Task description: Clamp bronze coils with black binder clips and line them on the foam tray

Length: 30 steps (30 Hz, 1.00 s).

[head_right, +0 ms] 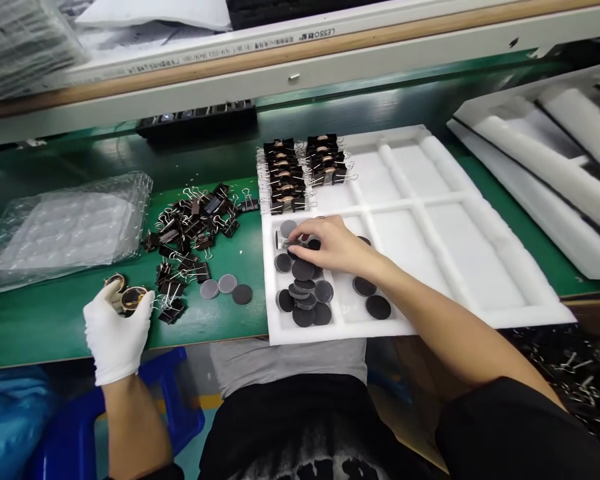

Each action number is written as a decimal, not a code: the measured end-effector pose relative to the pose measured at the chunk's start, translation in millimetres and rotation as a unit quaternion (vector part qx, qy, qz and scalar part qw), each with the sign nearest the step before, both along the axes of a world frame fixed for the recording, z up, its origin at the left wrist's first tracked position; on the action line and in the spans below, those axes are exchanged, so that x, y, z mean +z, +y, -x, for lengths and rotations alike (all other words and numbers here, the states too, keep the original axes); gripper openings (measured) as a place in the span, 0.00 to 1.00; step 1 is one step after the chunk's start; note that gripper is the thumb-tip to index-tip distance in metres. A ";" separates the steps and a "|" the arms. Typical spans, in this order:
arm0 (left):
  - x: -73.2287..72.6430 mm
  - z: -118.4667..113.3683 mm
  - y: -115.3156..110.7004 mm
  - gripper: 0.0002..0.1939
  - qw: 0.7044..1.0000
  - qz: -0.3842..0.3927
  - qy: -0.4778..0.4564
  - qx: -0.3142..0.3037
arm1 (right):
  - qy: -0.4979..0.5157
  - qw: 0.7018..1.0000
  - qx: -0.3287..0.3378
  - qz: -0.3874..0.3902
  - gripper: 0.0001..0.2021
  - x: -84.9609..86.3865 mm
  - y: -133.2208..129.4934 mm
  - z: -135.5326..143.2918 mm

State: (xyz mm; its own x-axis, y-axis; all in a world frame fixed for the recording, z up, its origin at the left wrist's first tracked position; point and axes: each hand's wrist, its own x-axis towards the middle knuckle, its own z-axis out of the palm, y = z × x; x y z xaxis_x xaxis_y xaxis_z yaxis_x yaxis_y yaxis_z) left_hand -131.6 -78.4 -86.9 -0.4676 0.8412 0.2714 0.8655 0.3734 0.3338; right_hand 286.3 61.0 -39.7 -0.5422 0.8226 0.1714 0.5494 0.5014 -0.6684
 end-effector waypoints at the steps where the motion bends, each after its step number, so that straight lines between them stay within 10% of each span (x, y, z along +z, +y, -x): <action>1: -0.4 -0.6 -0.8 0.35 1.000 -0.017 0.011 0.006 | 0.020 1.000 -0.002 0.008 0.10 -0.8 0.9 0.4; 8: 14.8 -1.7 -3.8 0.21 0.994 -0.084 0.072 -0.011 | 0.176 0.976 -0.087 0.094 0.23 -6.8 9.7 0.0; 12: 58.4 -28.0 11.0 0.17 0.980 -0.181 0.055 -0.062 | 0.334 0.922 -0.136 0.142 0.23 -6.2 12.9 0.9; 16: 102.3 -90.3 51.9 0.13 0.954 -0.134 -0.063 -0.262 | 0.399 0.901 -0.108 0.133 0.17 3.9 6.2 2.8; 23: 114.7 -175.0 139.2 0.16 0.872 0.102 -0.240 -0.414 | 0.364 0.926 -0.040 -0.093 0.05 5.4 -7.8 5.6; 30: 117.8 -183.8 138.8 0.21 0.789 0.167 -0.340 -0.484 | 0.244 0.931 -0.010 -0.273 0.14 -2.5 -7.5 6.2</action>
